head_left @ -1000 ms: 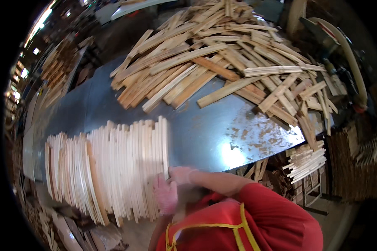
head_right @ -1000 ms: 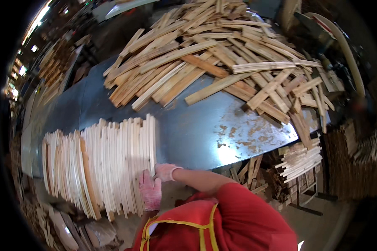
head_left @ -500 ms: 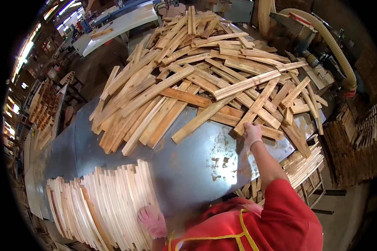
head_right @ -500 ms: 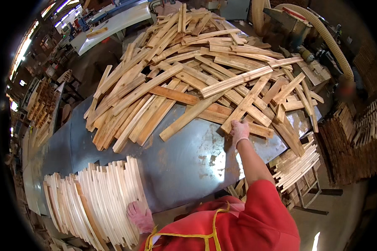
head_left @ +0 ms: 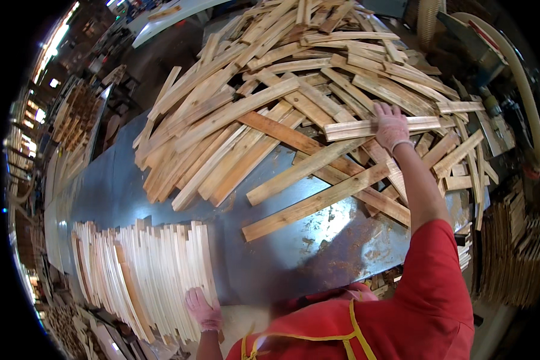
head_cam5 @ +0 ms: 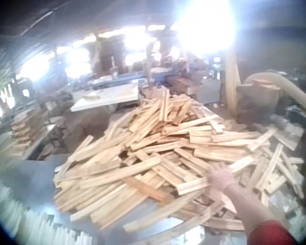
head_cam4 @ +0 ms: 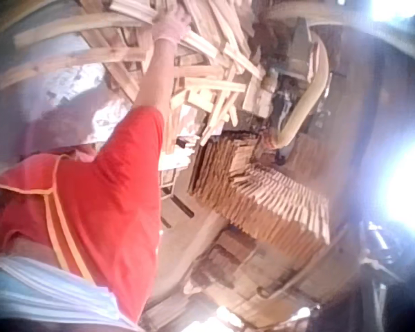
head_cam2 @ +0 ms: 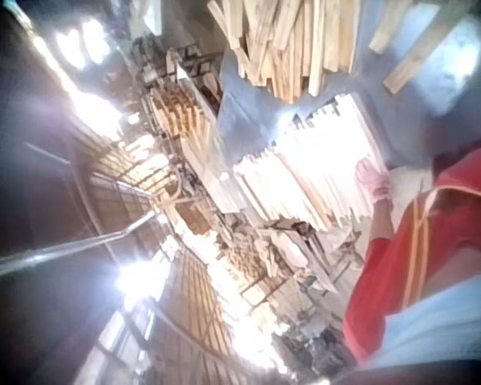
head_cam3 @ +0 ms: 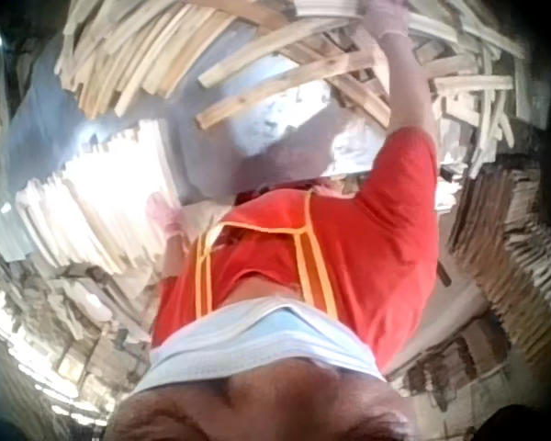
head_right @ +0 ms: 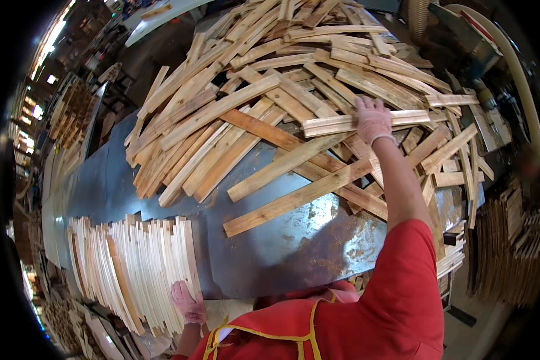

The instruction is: The person repeatedly picks up thin wooden planks from a large pile on a metal table and places them into a neat, vertical stack. The person wears pink gloves and a red shirt with yellow straps. The camera is head-mounted, providing a first-person view of the hands and the work surface.

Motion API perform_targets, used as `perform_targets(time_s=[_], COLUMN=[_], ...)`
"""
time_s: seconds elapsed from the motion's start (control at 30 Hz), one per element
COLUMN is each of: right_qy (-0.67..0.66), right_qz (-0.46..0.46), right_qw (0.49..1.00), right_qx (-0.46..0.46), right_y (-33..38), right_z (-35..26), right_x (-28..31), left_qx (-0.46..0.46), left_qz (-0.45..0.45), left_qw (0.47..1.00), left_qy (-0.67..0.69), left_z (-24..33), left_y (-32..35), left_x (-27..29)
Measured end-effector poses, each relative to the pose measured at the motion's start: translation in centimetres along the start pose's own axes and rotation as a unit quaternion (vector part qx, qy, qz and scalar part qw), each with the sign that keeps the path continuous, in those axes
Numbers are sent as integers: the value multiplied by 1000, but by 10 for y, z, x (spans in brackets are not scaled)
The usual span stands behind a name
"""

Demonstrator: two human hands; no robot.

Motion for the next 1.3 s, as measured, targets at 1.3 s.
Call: perform_targets(time_s=[1.3], right_qy=[-523], right_qz=[-569], right_qw=[629], right_qx=[-80], right_y=[434], right_z=[-536], right_x=[166], left_qx=[48], left_qz=[-86], left_qw=[988], left_qy=[121], left_z=[55], left_y=[-74], left_x=[9])
Point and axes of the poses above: each hand's wrist, its own y-axis away from the middle knuckle, its own x-axis out of the back of the hand, z = x × y, the point moved 10 cm from there along -y, towards the middle knuckle, and after that the axes turned 14 degrees about z, right-handed, at the moved point
